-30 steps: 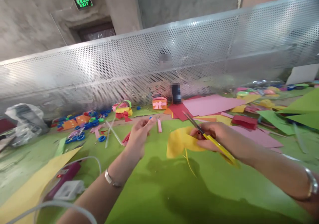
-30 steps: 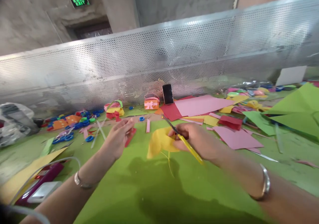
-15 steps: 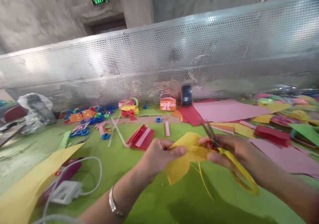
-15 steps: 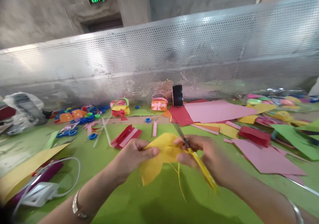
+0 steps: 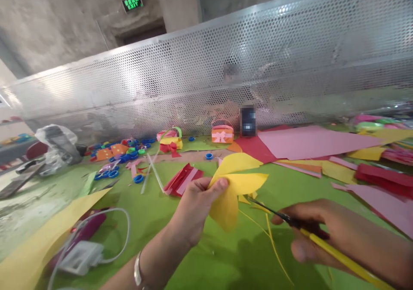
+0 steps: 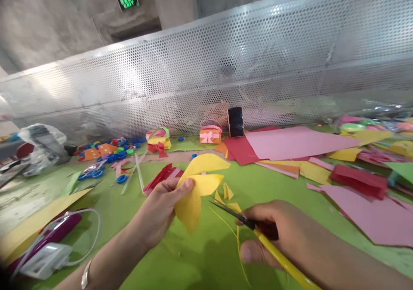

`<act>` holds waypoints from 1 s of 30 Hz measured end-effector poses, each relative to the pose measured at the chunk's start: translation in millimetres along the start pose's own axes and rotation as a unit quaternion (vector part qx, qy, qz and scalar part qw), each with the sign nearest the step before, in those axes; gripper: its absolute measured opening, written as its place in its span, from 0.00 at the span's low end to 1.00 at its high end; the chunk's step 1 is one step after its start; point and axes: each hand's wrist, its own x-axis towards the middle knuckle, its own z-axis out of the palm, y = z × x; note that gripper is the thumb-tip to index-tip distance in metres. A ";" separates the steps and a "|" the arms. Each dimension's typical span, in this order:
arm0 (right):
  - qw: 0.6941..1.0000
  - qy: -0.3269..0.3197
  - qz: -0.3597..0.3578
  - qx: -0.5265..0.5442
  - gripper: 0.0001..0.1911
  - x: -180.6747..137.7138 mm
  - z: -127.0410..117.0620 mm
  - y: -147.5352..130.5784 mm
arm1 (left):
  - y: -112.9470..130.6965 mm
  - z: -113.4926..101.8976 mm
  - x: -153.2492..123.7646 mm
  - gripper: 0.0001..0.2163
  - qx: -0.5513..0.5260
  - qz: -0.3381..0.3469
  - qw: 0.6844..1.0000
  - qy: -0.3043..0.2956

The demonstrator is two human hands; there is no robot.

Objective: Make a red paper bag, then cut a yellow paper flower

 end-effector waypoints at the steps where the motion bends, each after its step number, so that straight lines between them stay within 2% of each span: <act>1: 1.000 -0.025 0.002 0.008 0.09 0.5 -1.5 -3.4 | 0.5 0.6 -0.2 0.15 0.006 -0.001 1.000 0.001; 3: 0.998 -0.057 0.012 0.021 0.12 0.9 -2.4 -9.4 | 1.2 1.5 -0.3 0.16 0.025 0.000 1.000 0.013; 8: 0.995 -0.092 0.029 0.019 0.14 0.4 6.5 -14.2 | -0.4 3.3 -1.6 0.16 0.073 0.004 0.997 0.021; 14: 0.995 -0.094 0.032 -0.009 0.14 0.0 16.1 -16.2 | -5.1 5.9 -4.5 0.16 0.077 -0.028 0.997 -0.005; 19: 0.997 -0.076 0.027 0.000 0.15 -0.7 16.5 -11.6 | -2.9 8.5 -7.0 0.10 0.063 -0.018 0.997 -0.042; 26: 0.996 -0.083 0.024 0.000 0.13 -0.6 17.5 -4.2 | -3.0 10.6 -6.5 0.04 0.083 -0.007 0.996 -0.020; 30: 0.996 -0.075 0.036 0.027 0.15 -3.0 19.6 -8.2 | -3.6 11.9 -8.5 0.03 0.083 0.000 0.996 -0.018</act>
